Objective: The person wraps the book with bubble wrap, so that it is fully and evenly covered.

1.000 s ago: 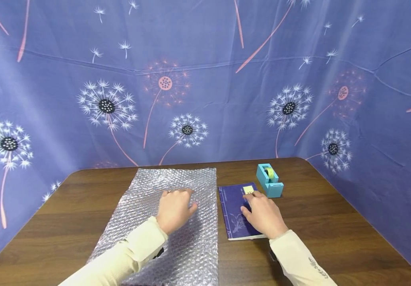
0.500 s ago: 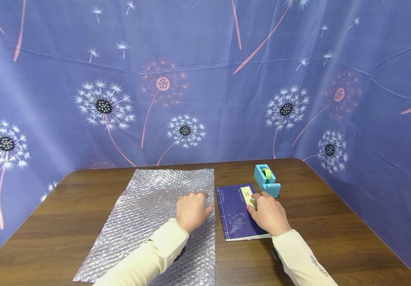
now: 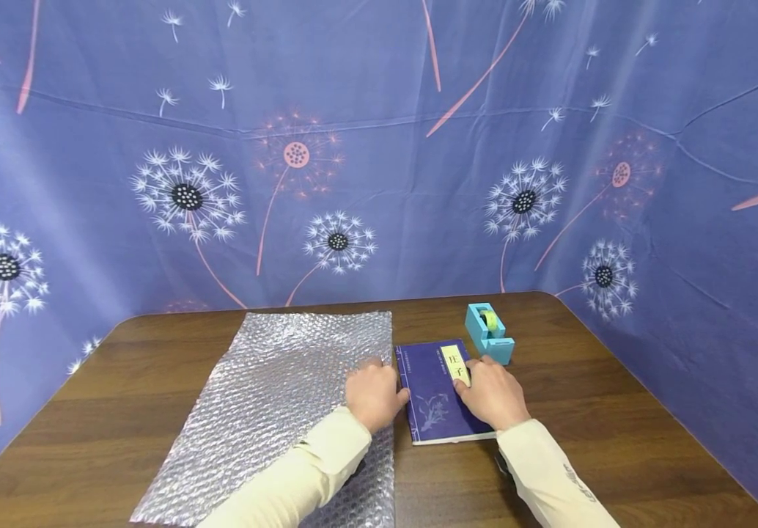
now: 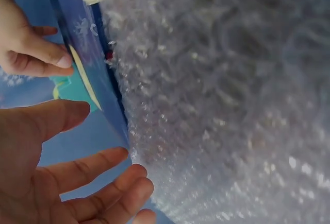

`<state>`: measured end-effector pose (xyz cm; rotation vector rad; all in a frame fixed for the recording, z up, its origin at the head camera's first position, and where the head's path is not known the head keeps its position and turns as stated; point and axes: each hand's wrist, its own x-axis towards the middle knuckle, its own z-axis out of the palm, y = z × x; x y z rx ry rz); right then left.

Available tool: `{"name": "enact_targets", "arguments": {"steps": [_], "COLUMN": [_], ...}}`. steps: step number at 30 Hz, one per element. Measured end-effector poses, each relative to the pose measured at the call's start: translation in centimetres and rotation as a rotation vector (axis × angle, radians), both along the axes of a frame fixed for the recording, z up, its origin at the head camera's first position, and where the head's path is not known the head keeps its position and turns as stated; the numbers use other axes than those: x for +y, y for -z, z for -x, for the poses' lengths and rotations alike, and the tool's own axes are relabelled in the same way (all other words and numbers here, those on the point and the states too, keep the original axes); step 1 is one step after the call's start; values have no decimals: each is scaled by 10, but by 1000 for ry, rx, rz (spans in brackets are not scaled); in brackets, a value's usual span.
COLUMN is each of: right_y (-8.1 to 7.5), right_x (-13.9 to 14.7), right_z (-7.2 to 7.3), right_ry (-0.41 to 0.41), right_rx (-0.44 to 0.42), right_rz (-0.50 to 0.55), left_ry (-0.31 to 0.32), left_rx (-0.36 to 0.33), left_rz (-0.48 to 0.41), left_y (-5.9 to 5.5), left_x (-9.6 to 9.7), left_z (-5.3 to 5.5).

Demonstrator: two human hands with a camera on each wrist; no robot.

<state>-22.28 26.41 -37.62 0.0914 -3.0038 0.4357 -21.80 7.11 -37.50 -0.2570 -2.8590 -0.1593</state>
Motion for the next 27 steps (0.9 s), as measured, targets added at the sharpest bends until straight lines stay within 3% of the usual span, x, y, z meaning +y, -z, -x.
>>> {"name": "enact_targets", "arguments": {"steps": [11,19,24,27], "right_y": [1,1,0,-2], "right_x": [-1,-2,-4,-5], "right_z": [4,5,7,8], "right_ry": [46,79,87,88], "right_rx": [-56,-112,-149,-181], "right_rz": [4,19,57,73], "left_ry": [-23,-32,3,25], "left_rx": [-103,-112,-89,-113], "left_rz": [84,124,80,18], "left_y": [13,14,14,13], "left_x": [13,18,18,16], "left_z": [6,7,6,7]}}
